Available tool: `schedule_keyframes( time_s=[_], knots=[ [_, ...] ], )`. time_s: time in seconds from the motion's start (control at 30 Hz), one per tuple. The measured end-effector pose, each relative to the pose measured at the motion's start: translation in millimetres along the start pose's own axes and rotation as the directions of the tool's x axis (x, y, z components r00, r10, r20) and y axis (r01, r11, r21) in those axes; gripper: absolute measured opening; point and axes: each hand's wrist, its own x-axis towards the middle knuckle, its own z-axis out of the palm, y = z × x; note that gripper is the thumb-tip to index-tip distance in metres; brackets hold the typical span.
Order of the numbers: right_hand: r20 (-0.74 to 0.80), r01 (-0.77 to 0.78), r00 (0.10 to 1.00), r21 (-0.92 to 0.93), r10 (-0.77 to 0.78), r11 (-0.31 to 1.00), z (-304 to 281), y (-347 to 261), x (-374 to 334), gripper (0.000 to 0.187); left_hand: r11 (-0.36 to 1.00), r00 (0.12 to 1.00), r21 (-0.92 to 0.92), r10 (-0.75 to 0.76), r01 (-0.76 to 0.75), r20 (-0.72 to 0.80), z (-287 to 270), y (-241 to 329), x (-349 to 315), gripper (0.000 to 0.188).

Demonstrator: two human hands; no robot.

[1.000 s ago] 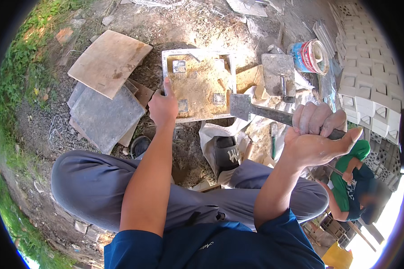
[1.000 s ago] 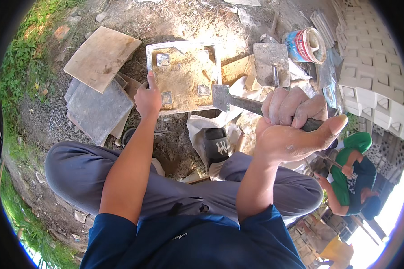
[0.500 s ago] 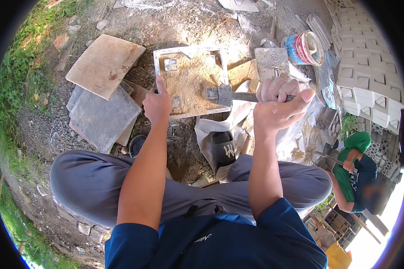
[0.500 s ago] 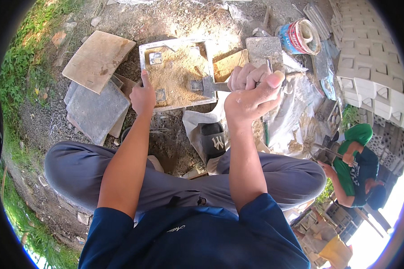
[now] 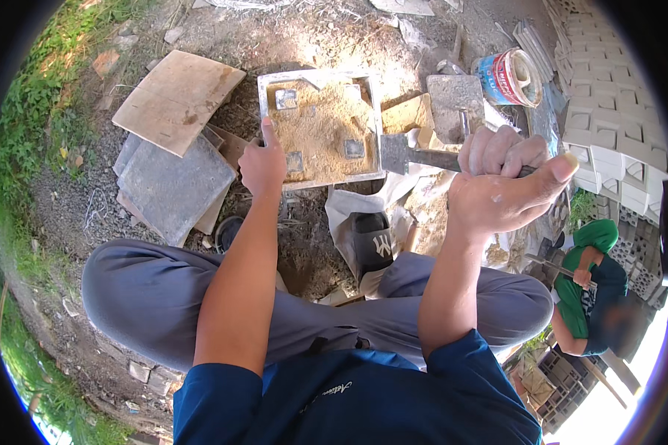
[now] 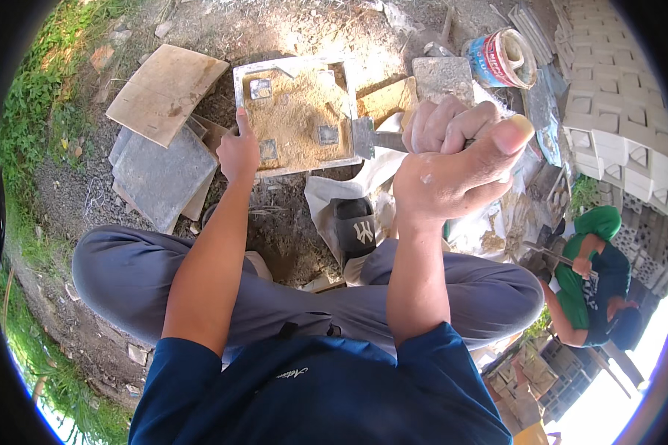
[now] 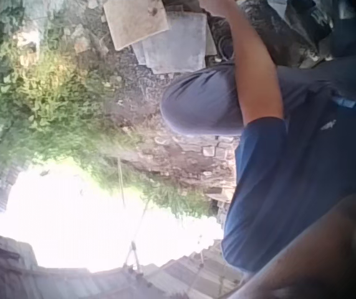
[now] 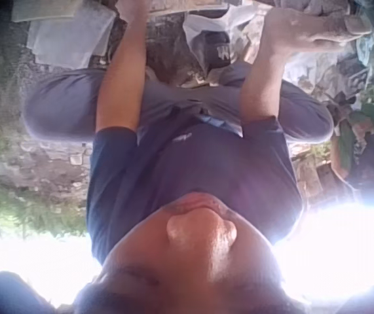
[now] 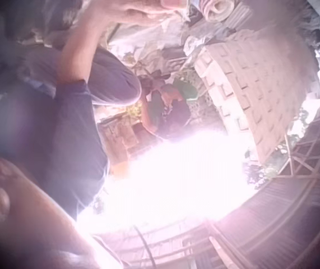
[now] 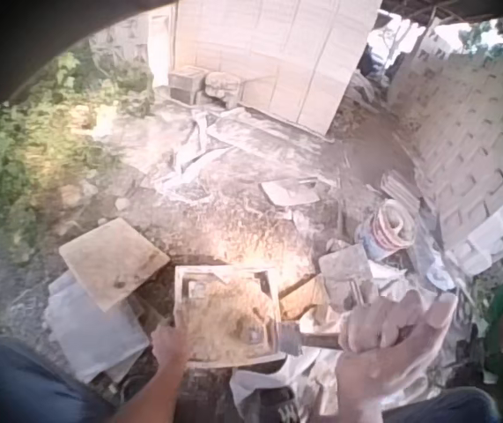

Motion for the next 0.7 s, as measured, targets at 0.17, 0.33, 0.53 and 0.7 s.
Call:
schedule_keyframes(
  time_s=[0.17, 0.33, 0.53, 0.7],
  knots=[
    [-0.019, 0.036, 0.999, -0.024, -0.036, 0.999, -5.7, 51.4, -18.0, 0.051, 0.999, 0.997, -0.022, 0.034, -0.032, 0.066, 1.0, 3.3, -2.5, 0.086],
    [0.016, 0.070, 0.997, 0.043, -0.071, 0.997, 7.5, 9.3, -10.4, 0.044, 1.000, 1.000, 0.012, 0.000, 0.000, 0.015, -6.8, 8.6, -10.0, 0.087],
    [-0.086, 0.003, 0.996, -0.057, -0.008, 0.998, 10.3, 38.1, -15.9, 0.044, 1.000, 1.000, -0.014, 0.005, -0.005, 0.015, -0.7, -2.6, -2.2, 0.088],
    [0.034, 0.168, 0.986, -0.106, -0.165, 0.980, 0.7, 25.4, -11.2, 0.046, 1.000, 0.999, -0.002, 0.014, -0.014, 0.048, -2.5, 8.0, -7.2, 0.090]
  ],
)
